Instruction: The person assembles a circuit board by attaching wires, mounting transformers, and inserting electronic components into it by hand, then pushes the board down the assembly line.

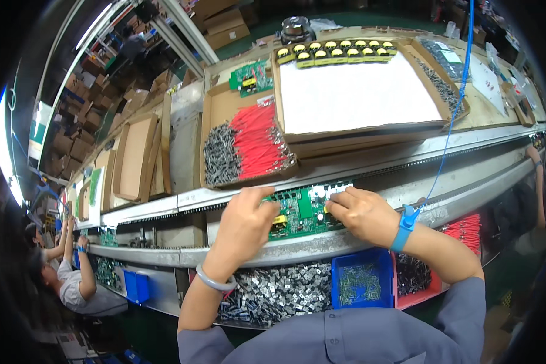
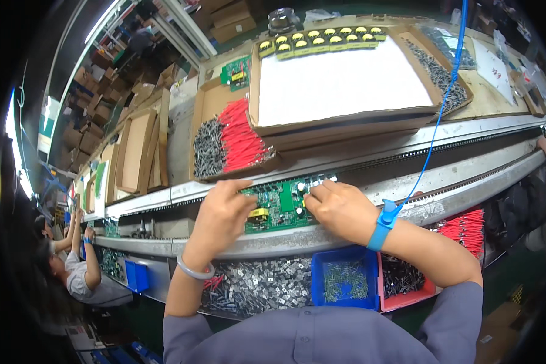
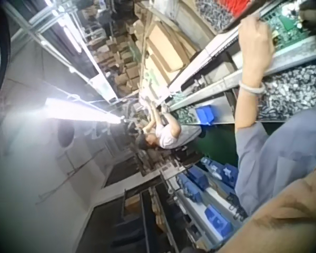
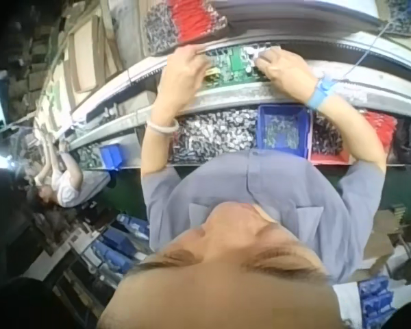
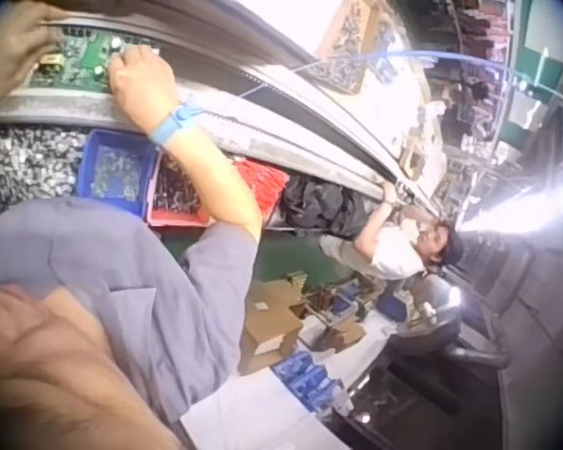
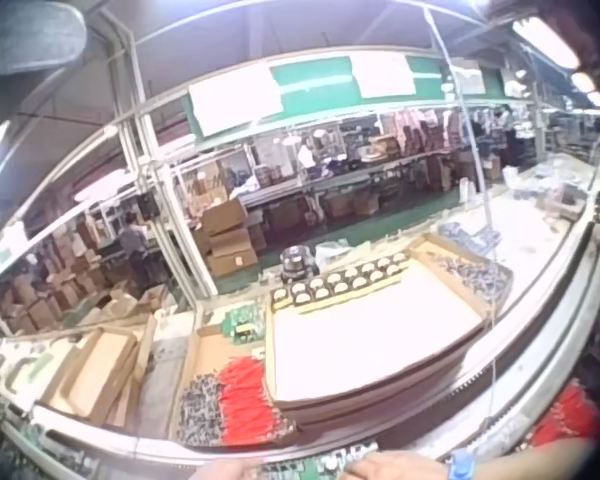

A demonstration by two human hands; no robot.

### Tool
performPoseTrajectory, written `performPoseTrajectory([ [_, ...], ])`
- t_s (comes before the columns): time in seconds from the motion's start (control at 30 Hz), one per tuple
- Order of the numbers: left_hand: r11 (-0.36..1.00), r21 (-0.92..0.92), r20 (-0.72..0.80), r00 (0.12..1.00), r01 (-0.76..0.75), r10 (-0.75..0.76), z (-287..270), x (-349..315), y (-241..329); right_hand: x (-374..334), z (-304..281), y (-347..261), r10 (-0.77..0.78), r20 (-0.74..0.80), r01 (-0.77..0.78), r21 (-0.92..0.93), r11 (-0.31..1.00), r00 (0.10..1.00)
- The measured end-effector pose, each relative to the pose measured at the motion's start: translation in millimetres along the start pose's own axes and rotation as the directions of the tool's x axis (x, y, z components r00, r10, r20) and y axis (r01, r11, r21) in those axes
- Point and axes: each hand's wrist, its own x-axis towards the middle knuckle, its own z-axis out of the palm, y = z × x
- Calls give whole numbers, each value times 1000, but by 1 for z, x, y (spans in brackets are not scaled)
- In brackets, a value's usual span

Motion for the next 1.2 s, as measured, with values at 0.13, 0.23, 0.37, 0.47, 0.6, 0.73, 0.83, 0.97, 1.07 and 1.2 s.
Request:
performPoseTrajectory([
  [0.13, 988, 94, -133, 985, 125, -112, 12, 43, -49, -8, -31, -10, 50, -56, -52, -36, 998, 997],
  [0.23, 950, 103, 82, 950, 294, -302, 32, 62, -89, -30, -62, -15, 140, -89, -139, 18, 990, 986],
  [0.37, 924, 117, 112, 920, 363, -376, 41, 72, -102, -90, -110, -5, 303, -169, -317, -64, 946, 938],
  [0.47, 959, 87, 103, 955, 270, -279, 33, 54, -128, -141, -152, -4, 437, -265, -490, -182, 853, 859],
  [0.6, 929, -21, 63, 928, 368, -367, 42, 54, -127, -213, -162, -4, 689, -146, -693, -318, 647, 710],
  [0.73, 792, -339, 52, 850, 508, -523, 37, 73, -115, -251, -128, -6, 719, -33, -692, -308, 653, 694],
  [0.83, 891, -342, -167, 914, 298, -370, 43, 63, -168, -247, -90, 9, 698, -34, -661, -359, 659, 715],
  [0.97, 723, -602, -80, 875, 339, -477, 63, 58, -205, -246, -59, 19, 604, -109, -589, -415, 694, 789],
  [1.07, 645, -718, -139, 854, 263, -502, 69, 64, -211, -249, -66, 17, 577, -119, -565, -433, 703, 808],
  [1.2, 350, -921, -109, 748, 172, -655, 62, 69, -217, -248, -74, 14, 565, -76, -541, -418, 730, 821],
])
